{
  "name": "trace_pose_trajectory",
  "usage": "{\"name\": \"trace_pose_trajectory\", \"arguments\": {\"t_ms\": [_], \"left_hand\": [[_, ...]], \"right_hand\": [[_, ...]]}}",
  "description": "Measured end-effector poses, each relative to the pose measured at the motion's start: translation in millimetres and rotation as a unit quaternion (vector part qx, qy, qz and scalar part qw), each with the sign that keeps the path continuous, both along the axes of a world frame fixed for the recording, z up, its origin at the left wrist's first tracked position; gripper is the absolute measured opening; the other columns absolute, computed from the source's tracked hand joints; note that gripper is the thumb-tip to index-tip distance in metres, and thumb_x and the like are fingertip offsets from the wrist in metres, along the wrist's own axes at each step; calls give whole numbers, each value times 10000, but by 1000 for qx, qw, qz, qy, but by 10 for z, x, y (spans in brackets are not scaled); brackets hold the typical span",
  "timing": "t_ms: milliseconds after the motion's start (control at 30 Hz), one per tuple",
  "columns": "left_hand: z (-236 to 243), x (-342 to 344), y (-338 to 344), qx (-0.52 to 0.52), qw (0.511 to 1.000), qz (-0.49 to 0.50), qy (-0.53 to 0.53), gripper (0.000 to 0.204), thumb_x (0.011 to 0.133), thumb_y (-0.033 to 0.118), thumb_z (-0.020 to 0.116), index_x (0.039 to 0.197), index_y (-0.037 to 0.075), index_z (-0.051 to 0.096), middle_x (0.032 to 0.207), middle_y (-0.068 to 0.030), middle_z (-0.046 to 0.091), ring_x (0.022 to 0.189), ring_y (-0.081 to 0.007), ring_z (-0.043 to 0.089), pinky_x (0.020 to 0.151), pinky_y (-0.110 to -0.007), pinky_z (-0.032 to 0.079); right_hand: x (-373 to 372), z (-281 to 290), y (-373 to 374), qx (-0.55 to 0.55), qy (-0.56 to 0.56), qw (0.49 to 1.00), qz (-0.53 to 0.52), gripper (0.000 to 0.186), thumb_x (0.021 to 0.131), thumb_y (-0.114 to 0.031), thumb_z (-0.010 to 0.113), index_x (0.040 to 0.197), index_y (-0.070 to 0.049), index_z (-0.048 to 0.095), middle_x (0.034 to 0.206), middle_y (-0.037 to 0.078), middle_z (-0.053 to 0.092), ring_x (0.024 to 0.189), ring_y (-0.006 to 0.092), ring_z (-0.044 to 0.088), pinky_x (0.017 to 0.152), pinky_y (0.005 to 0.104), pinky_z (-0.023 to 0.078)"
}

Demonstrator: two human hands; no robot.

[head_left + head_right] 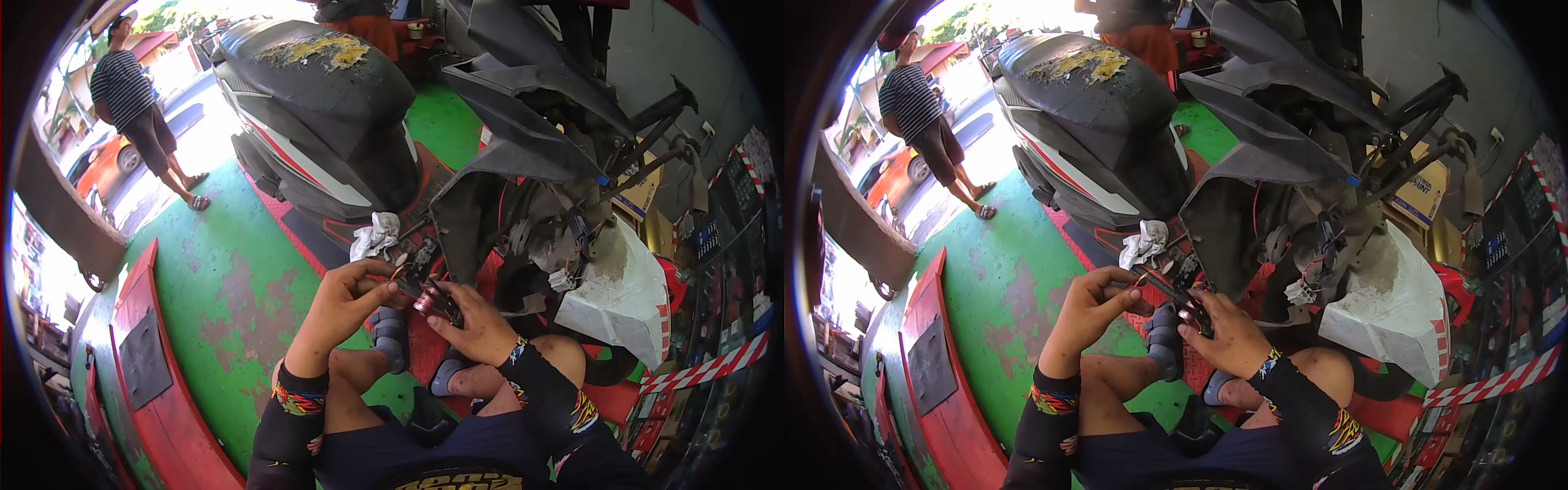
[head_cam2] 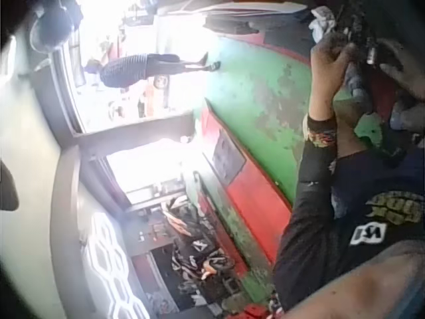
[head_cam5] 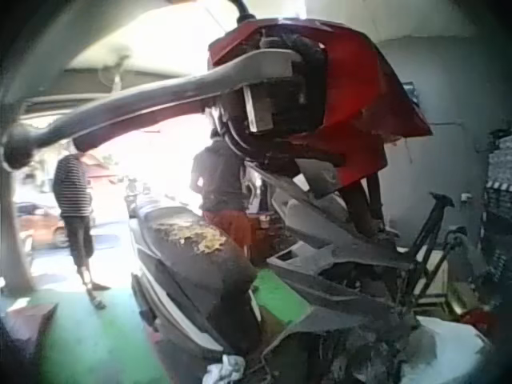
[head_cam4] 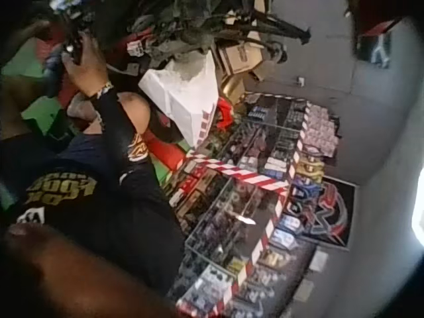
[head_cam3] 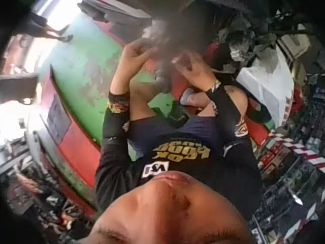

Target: The person strips and cuts wires on a motorcycle using a wire stripper, then connects and twists the wires together by hand.

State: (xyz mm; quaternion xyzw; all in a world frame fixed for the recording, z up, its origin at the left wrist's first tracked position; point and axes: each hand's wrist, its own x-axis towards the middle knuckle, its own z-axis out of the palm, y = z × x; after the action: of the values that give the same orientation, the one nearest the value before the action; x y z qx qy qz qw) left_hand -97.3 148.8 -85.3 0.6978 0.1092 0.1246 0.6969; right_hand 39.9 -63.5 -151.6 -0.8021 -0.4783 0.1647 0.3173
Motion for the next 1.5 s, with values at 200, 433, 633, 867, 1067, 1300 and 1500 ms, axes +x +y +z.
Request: {"name": "trace_pose_trajectory", "arguments": {"t_ms": [200,433,633,867,1067,1300,1500], "left_hand": [[-66,-34,-19,-4,1000,-18,3,206,989,57,671,1149,-67,632,922,-144,758,890,-214,755,812,-321,597],[-40,5,-204,39,999,-17,-27,148,969,59,701,1038,-72,693,913,-113,756,883,-187,741,806,-299,589],[81,-5,-452,112,992,-9,-54,154,931,35,726,1047,-65,743,935,-117,768,854,-157,737,783,-292,586],[163,31,-579,114,991,-50,-56,117,884,4,749,993,-36,768,911,-109,768,821,-158,737,748,-288,578],[112,65,-601,183,971,-28,-152,109,831,53,811,919,4,768,832,-82,736,724,-164,679,643,-285,514],[169,37,-634,206,967,-25,-150,93,780,33,809,848,3,753,803,-78,723,706,-203,677,630,-305,519],[155,17,-617,219,966,-23,-136,97,770,30,801,850,6,753,807,-80,722,695,-199,674,610,-309,513]], "right_hand": [[-64,87,99,252,377,891,-29,478,1025,-275,641,1378,10,491,1180,120,617,1084,178,620,975,340,483],[-109,71,121,268,160,950,-2,382,943,-111,645,1299,-45,522,1097,119,581,1025,230,591,939,372,477],[27,299,62,296,-109,949,15,554,718,-25,678,1257,-102,579,1034,151,534,957,358,547,889,442,466],[48,359,35,325,-141,934,34,538,702,-75,714,1228,-116,611,1026,139,539,944,365,546,862,495,459],[77,389,-18,307,-197,930,54,566,682,-137,754,1230,-127,615,1025,130,546,923,365,556,843,508,465],[76,473,-59,293,-187,934,82,495,680,-176,761,1158,-121,646,965,103,552,878,342,558,781,461,468],[65,468,-83,270,-178,941,97,470,675,-183,750,1130,-122,653,919,89,537,830,309,558,733,435,454]]}}
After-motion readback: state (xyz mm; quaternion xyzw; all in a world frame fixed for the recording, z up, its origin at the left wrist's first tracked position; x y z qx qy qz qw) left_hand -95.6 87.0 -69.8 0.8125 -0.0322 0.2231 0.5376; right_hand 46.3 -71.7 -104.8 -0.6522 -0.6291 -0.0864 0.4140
